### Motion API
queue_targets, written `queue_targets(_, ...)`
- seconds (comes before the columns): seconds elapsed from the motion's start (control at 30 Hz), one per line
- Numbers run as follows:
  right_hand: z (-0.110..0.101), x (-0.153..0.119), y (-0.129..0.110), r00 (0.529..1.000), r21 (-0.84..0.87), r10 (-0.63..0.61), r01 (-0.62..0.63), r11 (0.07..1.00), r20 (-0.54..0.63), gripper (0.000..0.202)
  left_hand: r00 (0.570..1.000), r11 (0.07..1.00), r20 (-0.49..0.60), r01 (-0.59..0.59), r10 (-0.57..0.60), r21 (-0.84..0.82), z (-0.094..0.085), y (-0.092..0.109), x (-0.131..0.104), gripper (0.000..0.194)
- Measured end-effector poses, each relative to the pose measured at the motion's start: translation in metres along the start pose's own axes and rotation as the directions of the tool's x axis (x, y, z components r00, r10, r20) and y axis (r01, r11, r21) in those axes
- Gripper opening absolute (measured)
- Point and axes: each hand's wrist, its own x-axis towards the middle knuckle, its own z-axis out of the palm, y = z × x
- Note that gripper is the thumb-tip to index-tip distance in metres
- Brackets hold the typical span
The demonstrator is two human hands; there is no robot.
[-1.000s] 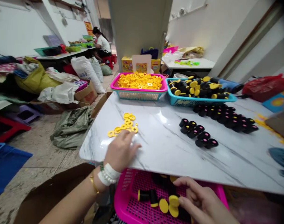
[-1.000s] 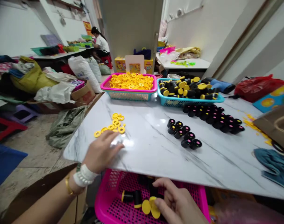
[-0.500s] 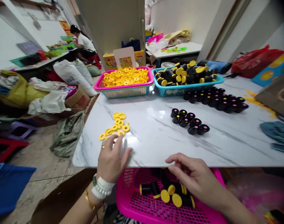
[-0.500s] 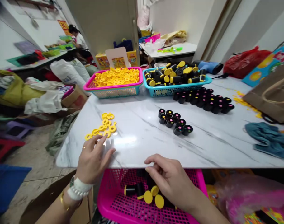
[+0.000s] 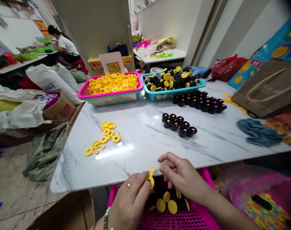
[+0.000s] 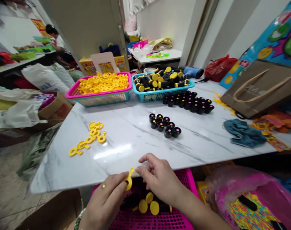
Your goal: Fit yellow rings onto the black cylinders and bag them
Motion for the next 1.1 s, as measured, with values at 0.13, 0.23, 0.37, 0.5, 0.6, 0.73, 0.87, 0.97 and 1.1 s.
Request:
queue_targets(0.13, -0.009, 0.000, -0.003, 0.990, 0.337, 0.012, -0.059, 0.940, 0.140, 0.039, 0.998, 0.956, 0.036, -0.032, 0.044, -0.293, -0.002, 0.003, 0.042, 0.017)
queue_targets(0.23, -0.024, -0.003, -0.001, 0.998, 0.375, -0.031, 0.051, 0.925, -0.058, 0.036, 0.998, 0.903, 0.056, -0.011, 0.038, -0.429, 0.007, -0.011, 0.079, 0.036)
queue_targets(0.37, -0.043, -0.010, 0.011, 0.959, 0.324, -0.007, 0.104, 0.940, -0.285, 0.030, 0.982, 0.926, -0.002, 0.178, -0.190, -0.332, 0.044, -0.048, 0.125, 0.042)
queue_targets(0.5, -0.050, -0.017, 0.022, 0.965, 0.329, 0.032, 0.057, 0.943, -0.260, 0.029, 0.973, 0.939, 0.025, 0.228, -0.230, -0.256, 0.080, -0.076, 0.160, 0.040)
queue_targets(0.6, -0.049, -0.020, 0.024, 0.967, 0.323, 0.049, 0.035, 0.946, -0.248, 0.032, 0.982, 0.955, 0.072, 0.189, -0.177, -0.230, 0.092, -0.084, 0.173, 0.041)
queue_targets(0.73, -0.048, -0.020, 0.022, 0.965, 0.324, 0.057, 0.030, 0.946, -0.254, 0.033, 0.991, 0.972, 0.065, 0.131, -0.121, -0.193, 0.097, -0.086, 0.177, 0.025)
queue_targets(0.87, -0.048, -0.017, 0.023, 0.968, 0.322, 0.055, 0.029, 0.946, -0.246, 0.032, 0.994, 0.974, 0.028, 0.107, -0.104, -0.199, 0.092, -0.082, 0.176, 0.013)
queue_targets(0.97, -0.051, -0.013, 0.023, 0.963, 0.376, 0.035, 0.071, 0.924, -0.268, 0.029, 0.991, 0.971, 0.064, 0.131, -0.120, -0.199, 0.072, -0.072, 0.166, 0.015)
queue_targets(1.1, -0.054, -0.005, 0.018, 0.966, 0.490, 0.046, 0.089, 0.867, -0.256, 0.030, 0.962, 0.969, 0.216, 0.200, -0.166, -0.147, 0.034, -0.059, 0.130, 0.026)
